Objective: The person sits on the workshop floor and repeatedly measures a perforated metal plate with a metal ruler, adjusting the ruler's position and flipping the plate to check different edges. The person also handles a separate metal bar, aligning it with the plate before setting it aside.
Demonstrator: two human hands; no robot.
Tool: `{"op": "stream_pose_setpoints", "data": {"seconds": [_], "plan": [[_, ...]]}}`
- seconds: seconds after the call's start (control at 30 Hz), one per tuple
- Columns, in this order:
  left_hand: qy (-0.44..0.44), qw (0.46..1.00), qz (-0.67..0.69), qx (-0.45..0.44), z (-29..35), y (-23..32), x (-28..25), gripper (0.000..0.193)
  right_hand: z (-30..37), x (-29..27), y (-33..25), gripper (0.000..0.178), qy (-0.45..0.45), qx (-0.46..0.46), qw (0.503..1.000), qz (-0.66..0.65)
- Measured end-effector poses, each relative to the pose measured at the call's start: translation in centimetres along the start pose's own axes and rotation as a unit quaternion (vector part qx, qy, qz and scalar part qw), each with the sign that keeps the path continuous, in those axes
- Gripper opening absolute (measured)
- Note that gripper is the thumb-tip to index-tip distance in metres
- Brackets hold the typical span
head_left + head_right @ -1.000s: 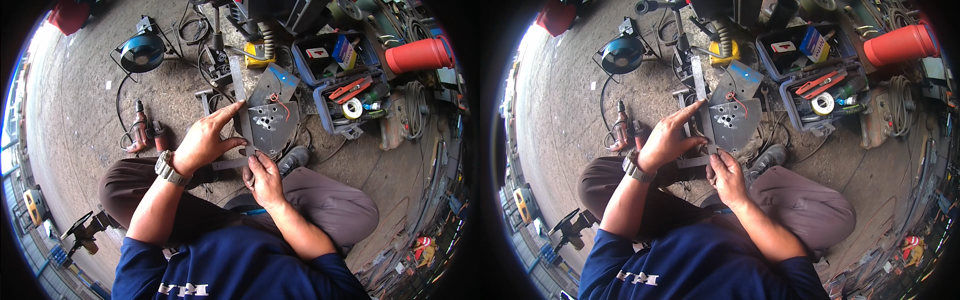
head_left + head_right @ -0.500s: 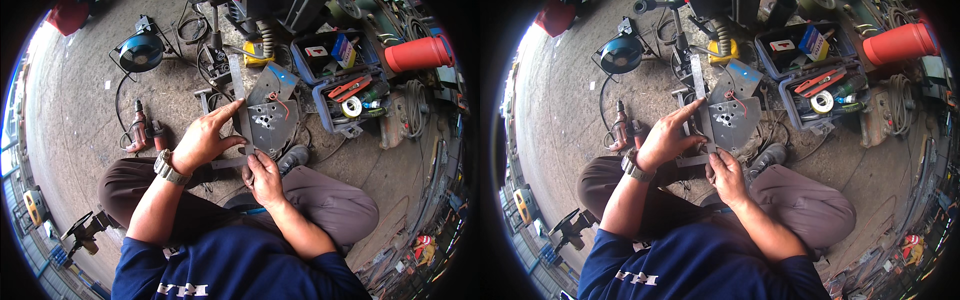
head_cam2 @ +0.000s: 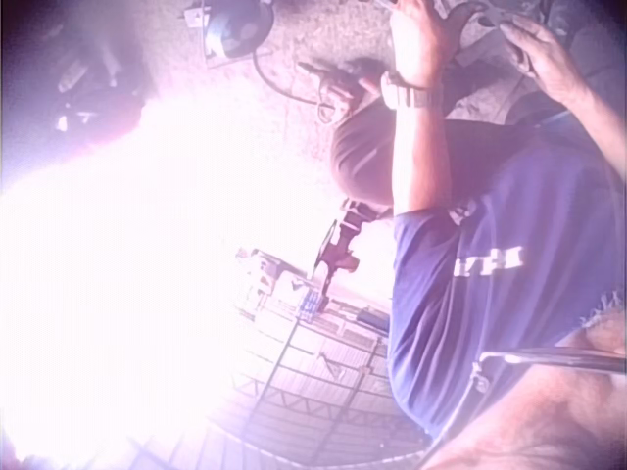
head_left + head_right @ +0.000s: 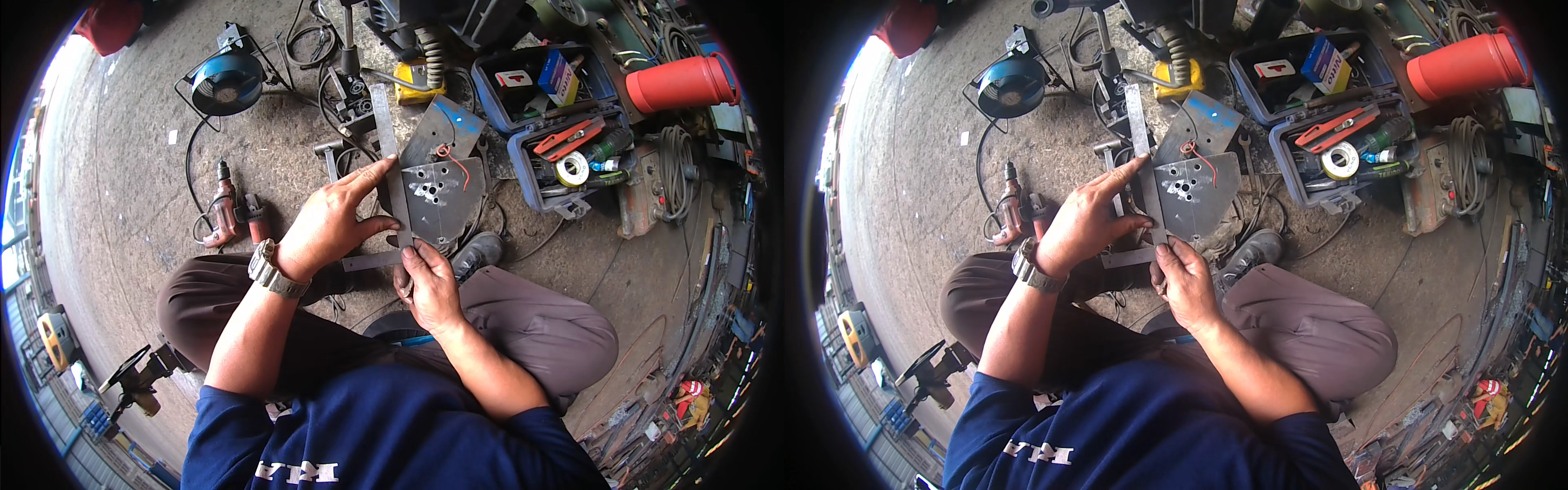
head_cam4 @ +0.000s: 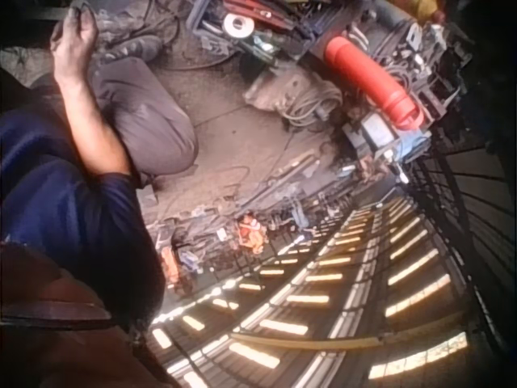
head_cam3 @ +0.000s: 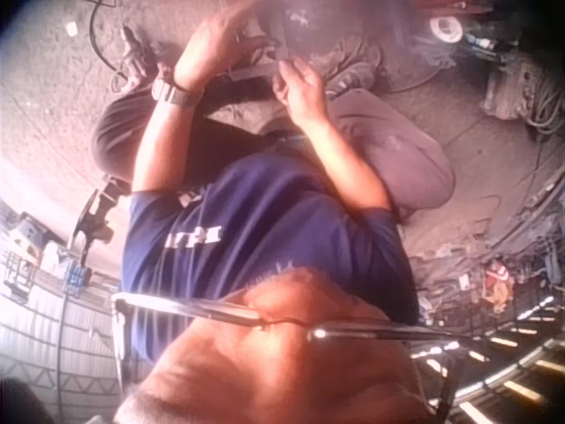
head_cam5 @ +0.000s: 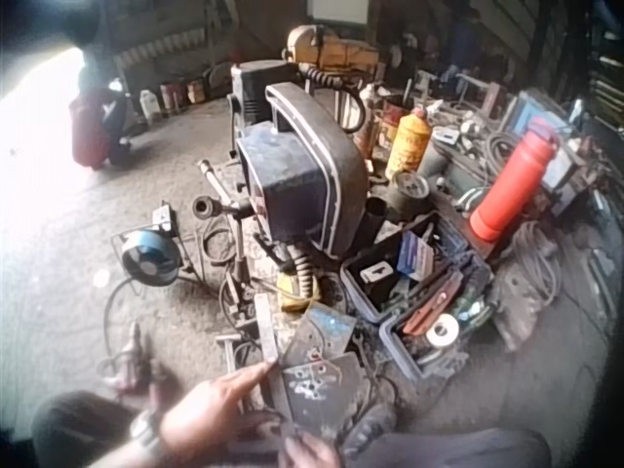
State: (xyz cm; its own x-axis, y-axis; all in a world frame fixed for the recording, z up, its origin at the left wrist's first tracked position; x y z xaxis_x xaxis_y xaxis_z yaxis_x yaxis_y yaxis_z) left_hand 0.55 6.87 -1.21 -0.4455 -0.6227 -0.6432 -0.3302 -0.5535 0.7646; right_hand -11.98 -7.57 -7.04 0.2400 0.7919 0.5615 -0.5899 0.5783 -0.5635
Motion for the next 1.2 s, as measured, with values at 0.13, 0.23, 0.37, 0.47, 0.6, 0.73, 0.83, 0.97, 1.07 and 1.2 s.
{"op": "stream_pose_setpoints", "data": {"seconds": [0.13, 0.23, 0.37, 0.47, 0.6, 0.73, 0.83, 0.97, 1.07, 1.2], "plan": [[-0.002, 1.0, -0.004, -0.003, 0.0, 0.0, 0.0, 0.085, 0.0, 0.0, 0.0, 0.021, 0.001, 0.008, 1.0, 0.001], [-0.007, 1.0, -0.006, -0.005, 0.0, 0.0, 0.0, 0.085, 0.1, 0.1, -0.2, 0.022, 0.001, 0.009, 1.0, 0.004], [-0.006, 1.0, -0.004, -0.001, -0.1, 0.0, 0.0, 0.085, 0.0, -0.1, 0.1, 0.023, 0.002, 0.001, 1.0, 0.004], [-0.005, 1.0, -0.006, 0.001, -0.1, 0.0, 0.0, 0.084, -0.1, -0.2, 0.1, 0.024, 0.006, 0.001, 1.0, 0.004], [-0.003, 1.0, -0.007, -0.002, -0.1, 0.2, 0.0, 0.083, 0.0, -0.1, -0.2, 0.024, 0.004, 0.007, 1.0, 0.004], [-0.007, 1.0, -0.008, -0.009, -0.1, 0.3, 0.0, 0.083, 0.0, -0.1, -0.2, 0.024, 0.008, 0.002, 1.0, 0.014], [-0.007, 1.0, -0.011, -0.004, 0.0, 0.3, -0.1, 0.083, 0.1, 0.0, -0.4, 0.018, 0.008, 0.006, 1.0, 0.004], [-0.004, 1.0, -0.023, 0.006, 0.0, 0.4, 0.0, 0.081, 0.4, -0.1, -0.6, 0.018, 0.01, 0.006, 1.0, 0.008], [0.002, 1.0, -0.023, 0.012, 0.1, 0.5, -0.1, 0.081, 0.7, -0.2, -0.9, 0.021, 0.015, 0.004, 0.999, 0.05], [0.003, 1.0, -0.023, 0.02, 0.1, 0.4, 0.0, 0.081, 1.7, -1.0, -2.5, 0.022, 0.053, 0.022, 0.972, 0.227]]}}
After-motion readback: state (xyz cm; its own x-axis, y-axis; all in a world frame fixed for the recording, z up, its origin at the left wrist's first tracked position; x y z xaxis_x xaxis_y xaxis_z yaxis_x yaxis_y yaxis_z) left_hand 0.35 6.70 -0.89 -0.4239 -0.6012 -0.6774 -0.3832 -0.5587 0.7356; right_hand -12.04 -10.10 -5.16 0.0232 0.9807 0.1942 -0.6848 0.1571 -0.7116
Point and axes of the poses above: each hand's wrist, its own z-axis away from the middle knuckle, its own x-axis out of the palm, y = z × x, the point moved 3 cm from there along -z, towards the middle knuckle, and after that the axes turned 3 degrees about x, right-handed, at the moved point
